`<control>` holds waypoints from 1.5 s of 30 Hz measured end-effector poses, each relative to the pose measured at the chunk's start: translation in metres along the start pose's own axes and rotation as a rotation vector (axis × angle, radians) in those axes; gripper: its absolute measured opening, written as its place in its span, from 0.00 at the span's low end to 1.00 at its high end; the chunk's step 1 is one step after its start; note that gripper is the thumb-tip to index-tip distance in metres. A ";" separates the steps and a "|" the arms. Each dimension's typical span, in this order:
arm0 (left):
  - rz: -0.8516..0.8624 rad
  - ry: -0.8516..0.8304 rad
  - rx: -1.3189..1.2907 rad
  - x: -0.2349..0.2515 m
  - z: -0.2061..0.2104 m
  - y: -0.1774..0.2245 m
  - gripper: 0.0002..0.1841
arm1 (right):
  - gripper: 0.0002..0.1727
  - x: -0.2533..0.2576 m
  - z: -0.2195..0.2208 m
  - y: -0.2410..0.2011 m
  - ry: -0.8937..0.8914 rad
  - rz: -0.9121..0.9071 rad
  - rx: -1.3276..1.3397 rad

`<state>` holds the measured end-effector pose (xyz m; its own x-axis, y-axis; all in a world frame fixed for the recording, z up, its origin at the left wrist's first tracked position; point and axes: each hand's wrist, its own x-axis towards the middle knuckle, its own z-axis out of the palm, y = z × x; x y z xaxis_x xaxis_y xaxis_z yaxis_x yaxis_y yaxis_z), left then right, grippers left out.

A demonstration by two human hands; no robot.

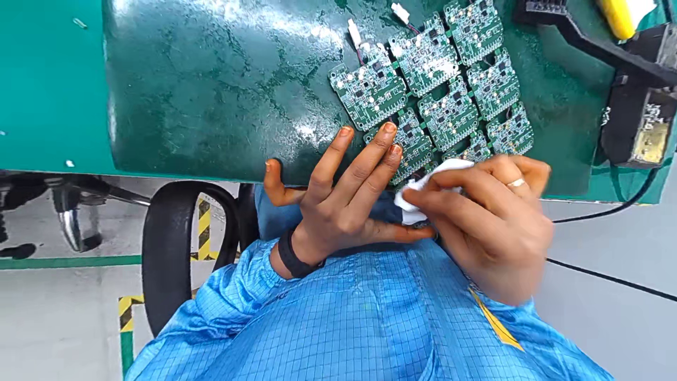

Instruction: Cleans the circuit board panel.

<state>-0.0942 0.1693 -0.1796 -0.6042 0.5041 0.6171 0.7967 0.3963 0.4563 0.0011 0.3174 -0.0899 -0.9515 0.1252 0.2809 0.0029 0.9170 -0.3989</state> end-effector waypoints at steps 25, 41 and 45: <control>-0.013 0.013 0.001 0.001 0.002 0.004 0.52 | 0.09 0.004 -0.011 0.000 -0.071 0.028 -0.016; -0.019 -0.007 0.014 0.000 0.000 0.003 0.53 | 0.08 0.002 0.000 -0.003 0.042 0.102 -0.108; -0.024 0.023 -0.016 0.001 0.002 0.005 0.48 | 0.08 0.008 0.008 -0.020 0.020 0.066 -0.110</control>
<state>-0.0911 0.1735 -0.1785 -0.6231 0.4765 0.6202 0.7820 0.3955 0.4818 -0.0090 0.2970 -0.0868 -0.9418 0.1933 0.2752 0.1002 0.9424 -0.3191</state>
